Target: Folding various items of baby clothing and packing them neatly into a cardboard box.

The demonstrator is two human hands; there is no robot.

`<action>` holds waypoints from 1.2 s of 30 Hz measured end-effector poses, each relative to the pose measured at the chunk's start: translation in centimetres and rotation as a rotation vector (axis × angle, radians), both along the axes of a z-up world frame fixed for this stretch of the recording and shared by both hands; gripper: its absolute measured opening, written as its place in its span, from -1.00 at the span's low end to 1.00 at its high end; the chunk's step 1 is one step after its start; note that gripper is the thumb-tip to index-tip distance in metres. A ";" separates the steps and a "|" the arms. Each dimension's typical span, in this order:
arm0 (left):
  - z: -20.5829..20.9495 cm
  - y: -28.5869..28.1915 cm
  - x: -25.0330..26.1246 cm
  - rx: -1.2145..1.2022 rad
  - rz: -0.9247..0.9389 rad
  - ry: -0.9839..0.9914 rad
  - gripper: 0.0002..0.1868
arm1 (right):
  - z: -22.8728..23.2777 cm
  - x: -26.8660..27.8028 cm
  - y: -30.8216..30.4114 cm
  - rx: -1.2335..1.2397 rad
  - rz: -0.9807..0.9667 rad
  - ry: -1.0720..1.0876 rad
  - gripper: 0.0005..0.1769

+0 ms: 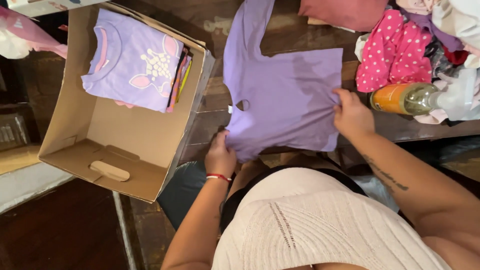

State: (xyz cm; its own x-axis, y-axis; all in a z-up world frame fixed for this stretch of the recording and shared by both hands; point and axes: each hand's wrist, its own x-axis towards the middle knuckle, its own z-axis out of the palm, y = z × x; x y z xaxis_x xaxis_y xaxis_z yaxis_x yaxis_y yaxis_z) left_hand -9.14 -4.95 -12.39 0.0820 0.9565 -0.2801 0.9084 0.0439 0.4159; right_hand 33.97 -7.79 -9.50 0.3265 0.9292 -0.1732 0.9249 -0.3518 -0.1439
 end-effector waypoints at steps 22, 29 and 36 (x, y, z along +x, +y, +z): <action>5.9 23.5 14.0 0.088 0.143 -0.166 -0.65 | 6.1 -1.0 17.9 -0.045 -0.531 0.365 -0.91; 6.4 12.9 17.4 0.234 -0.095 -0.425 -0.31 | 3.7 -10.5 10.4 0.427 0.262 0.271 -0.29; 2.0 9.6 8.3 0.444 -0.625 -0.007 -0.29 | 1.5 -4.4 3.8 0.171 0.300 0.055 -0.15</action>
State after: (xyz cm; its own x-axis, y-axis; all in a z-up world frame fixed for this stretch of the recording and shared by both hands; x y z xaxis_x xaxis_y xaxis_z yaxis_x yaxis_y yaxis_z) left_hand -0.79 4.67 -10.43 0.6447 0.7546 0.1221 0.7068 -0.6493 0.2806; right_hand 29.56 -3.94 -7.96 0.0294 0.9994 -0.0160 0.9727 -0.0323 -0.2298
